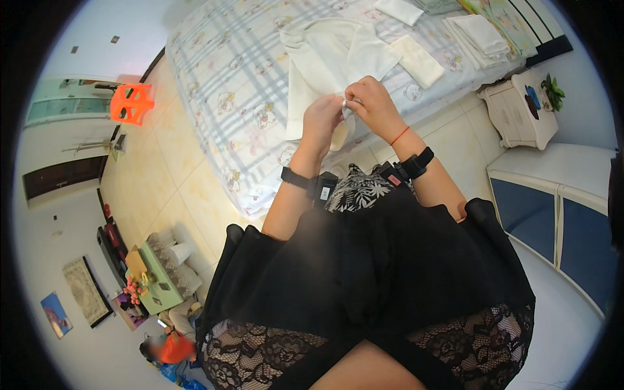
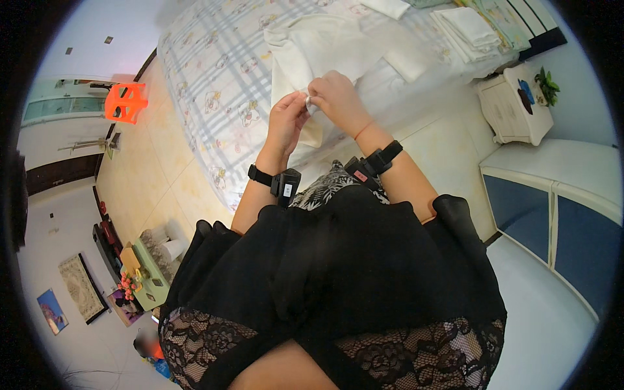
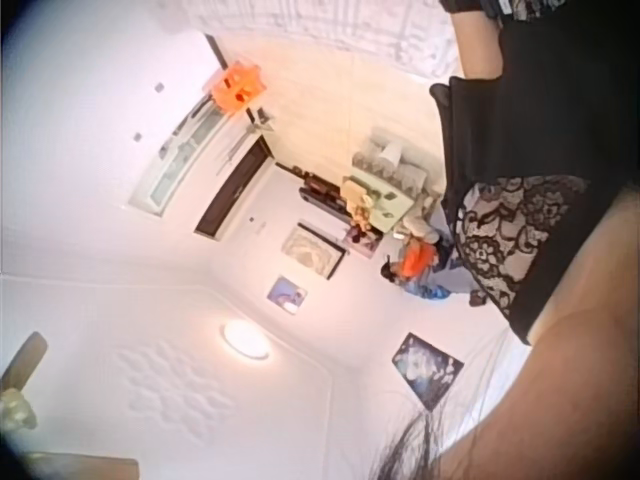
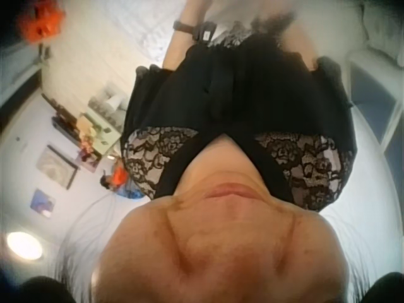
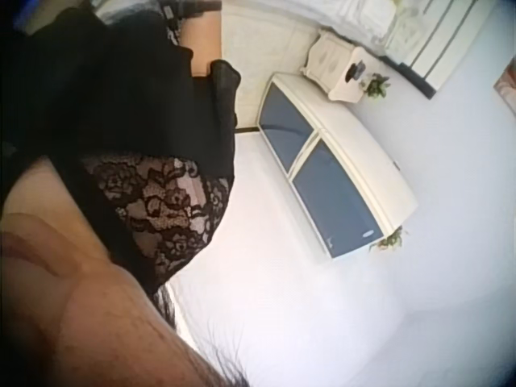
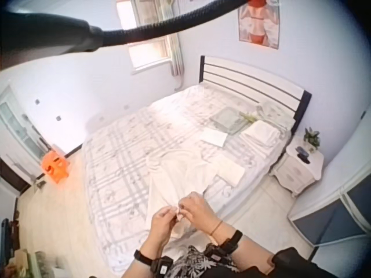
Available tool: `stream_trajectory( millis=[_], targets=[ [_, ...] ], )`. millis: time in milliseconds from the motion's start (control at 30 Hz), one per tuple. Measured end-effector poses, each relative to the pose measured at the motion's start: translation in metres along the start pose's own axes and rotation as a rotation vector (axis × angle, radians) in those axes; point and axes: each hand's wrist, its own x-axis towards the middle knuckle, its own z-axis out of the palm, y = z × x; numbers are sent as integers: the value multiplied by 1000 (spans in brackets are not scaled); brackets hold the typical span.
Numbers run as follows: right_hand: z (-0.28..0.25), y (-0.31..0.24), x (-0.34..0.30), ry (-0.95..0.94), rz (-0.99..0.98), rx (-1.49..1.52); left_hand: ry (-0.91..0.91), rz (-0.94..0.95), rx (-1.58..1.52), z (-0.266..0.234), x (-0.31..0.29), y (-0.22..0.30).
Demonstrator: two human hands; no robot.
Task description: The person folds several white cloth items on a bed. They unfold each item, smooth it out, fold it into a compact rectangle, and place it on a growing stack. The process is repeated for multiple items.
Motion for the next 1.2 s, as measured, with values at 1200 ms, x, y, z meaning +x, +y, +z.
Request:
stream_trajectory(
  millis=[1200],
  targets=[
    [54,-12,21,183,294,376,-57,472,739,-46,31,18]
  ],
)
